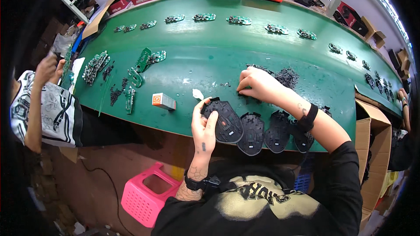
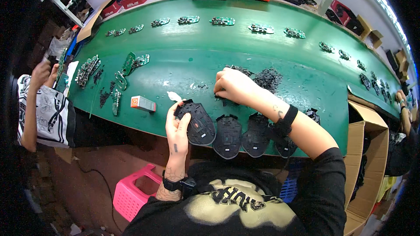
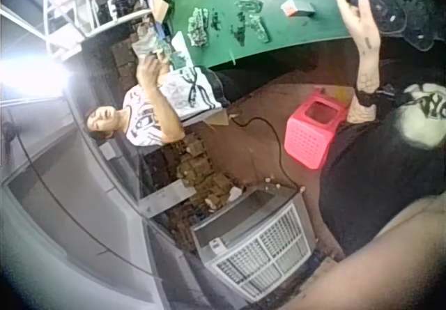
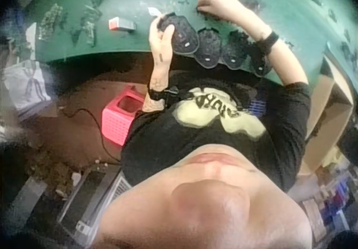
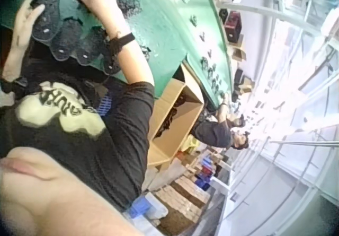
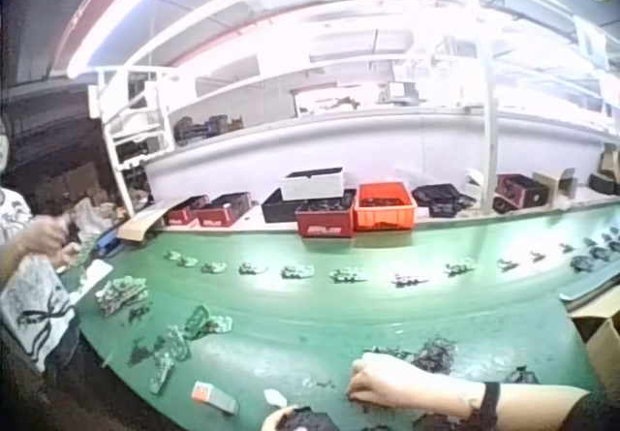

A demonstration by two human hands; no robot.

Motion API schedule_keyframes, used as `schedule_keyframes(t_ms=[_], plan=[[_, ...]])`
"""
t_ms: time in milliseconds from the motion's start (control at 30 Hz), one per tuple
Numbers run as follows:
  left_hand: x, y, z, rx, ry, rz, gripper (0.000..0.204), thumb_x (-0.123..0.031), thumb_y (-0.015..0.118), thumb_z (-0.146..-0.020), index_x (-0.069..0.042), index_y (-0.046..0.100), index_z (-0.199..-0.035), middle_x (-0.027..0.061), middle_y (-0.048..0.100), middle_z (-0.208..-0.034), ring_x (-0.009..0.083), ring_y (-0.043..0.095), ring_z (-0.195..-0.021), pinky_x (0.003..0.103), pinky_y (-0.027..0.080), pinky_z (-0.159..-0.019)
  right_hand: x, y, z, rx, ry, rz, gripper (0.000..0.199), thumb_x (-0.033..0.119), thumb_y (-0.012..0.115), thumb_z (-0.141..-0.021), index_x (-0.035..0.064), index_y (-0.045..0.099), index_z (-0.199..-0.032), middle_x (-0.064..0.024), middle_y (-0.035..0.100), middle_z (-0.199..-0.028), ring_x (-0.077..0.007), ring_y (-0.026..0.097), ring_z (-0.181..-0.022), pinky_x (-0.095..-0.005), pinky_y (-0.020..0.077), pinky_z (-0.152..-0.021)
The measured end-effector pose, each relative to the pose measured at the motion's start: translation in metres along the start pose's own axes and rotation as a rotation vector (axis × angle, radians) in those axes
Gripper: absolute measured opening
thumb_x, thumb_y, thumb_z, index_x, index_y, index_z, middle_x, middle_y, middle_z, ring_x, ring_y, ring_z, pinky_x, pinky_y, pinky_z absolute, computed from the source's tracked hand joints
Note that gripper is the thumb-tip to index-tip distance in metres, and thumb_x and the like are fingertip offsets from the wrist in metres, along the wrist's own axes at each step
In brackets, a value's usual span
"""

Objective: The person applies glue from a small bottle to black plastic housing components on a green workbench. They then pick up small black plastic pieces from a pile and attach them to the glued areas of the housing. The person repeats this process for multiple units, occasionally picking up new housing shells from a cardboard box.

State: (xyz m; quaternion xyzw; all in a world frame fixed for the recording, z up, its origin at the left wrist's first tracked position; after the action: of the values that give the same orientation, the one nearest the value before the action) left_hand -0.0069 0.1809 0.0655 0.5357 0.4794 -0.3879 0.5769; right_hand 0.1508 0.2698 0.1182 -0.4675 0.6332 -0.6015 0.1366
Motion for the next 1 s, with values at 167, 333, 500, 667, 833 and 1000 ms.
schedule_keyframes(t_ms=[167,333,500,667,833,1000], plan=[[-0.015,0.011,0.001,-0.006,0.03,0.032,0.046,0.001,0.054,-0.091,0.002,0.04,-0.135,0.0084,0.056,-0.113,0.0087,0.06,-0.079,0.022,0.05,-0.069,0.017,-0.007,-0.002,-0.019,-0.036,0.136,0.009,0.015,0.073,-0.07,0.0101,0.071,-0.077,-0.0056,0.062,-0.083,-0.0272,0.058,-0.085,-0.038,0.0479,-0.076],[-0.036,0.026,-0.009,-0.029,0.187,-0.069,0.06,-0.006,0.053,-0.096,0.001,0.023,-0.147,0.0082,0.059,-0.107,0.0079,0.059,-0.079,0.02,0.049,-0.068,0.006,-0.04,0.008,-0.172,0.318,-0.602,0.009,0.012,0.072,-0.077,0.0039,0.07,-0.08,-0.0069,0.066,-0.094,-0.0178,0.063,-0.088,-0.0307,0.0519,-0.074],[-0.047,0.053,-0.014,0.009,0.263,-0.127,0.054,-0.008,0.05,-0.097,0.001,0.027,-0.146,0.0071,0.062,-0.099,0.007,0.058,-0.078,0.02,0.047,-0.068,0.021,-0.056,0.039,-0.185,0.377,-0.747,0.008,0.007,0.072,-0.076,0.0013,0.07,-0.082,-0.0085,0.063,-0.101,-0.0139,0.062,-0.094,-0.0295,0.0547,-0.081],[-0.061,0.09,-0.01,0.091,0.338,-0.117,0.052,-0.006,0.048,-0.097,0.002,0.028,-0.145,0.0077,0.058,-0.107,0.0061,0.055,-0.077,0.018,0.045,-0.066,0.012,-0.064,0.069,-0.248,0.536,-0.733,0.009,0.004,0.07,-0.077,-0.0023,0.068,-0.082,-0.01,0.065,-0.097,-0.0119,0.062,-0.088,-0.0261,0.0517,-0.074],[-0.059,0.113,-0.008,0.155,0.297,-0.194,0.05,-0.006,0.049,-0.097,0.003,0.032,-0.142,0.0083,0.057,-0.11,0.0007,0.047,-0.065,0.016,0.038,-0.054,-0.01,-0.061,0.093,-0.363,0.611,-0.951,0.016,0.011,0.074,-0.077,-0.0016,0.065,-0.082,-0.0043,0.067,-0.077,-0.0089,0.062,-0.072,-0.025,0.0518,-0.067],[-0.053,0.123,-0.004,0.23,0.27,-0.165,0.05,-0.007,0.051,-0.097,0.003,0.032,-0.142,0.0085,0.06,-0.107,0.0039,0.054,-0.073,0.018,0.043,-0.062,-0.012,-0.055,0.109,-0.266,0.856,-1.064,0.024,0.011,0.072,-0.08,0.0027,0.063,-0.101,-0.0043,0.066,-0.091,-0.0087,0.06,-0.077,-0.0244,0.0493,-0.067]])
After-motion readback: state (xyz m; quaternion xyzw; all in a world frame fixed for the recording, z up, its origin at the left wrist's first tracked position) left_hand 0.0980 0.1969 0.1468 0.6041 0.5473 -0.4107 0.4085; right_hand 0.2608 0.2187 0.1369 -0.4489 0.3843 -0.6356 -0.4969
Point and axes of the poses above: each hand's wrist, its own z-axis away from the middle knuckle, its own y-axis out of the palm, x = y × z, the point moved 9 cm from there along -z, towards the middle knuckle
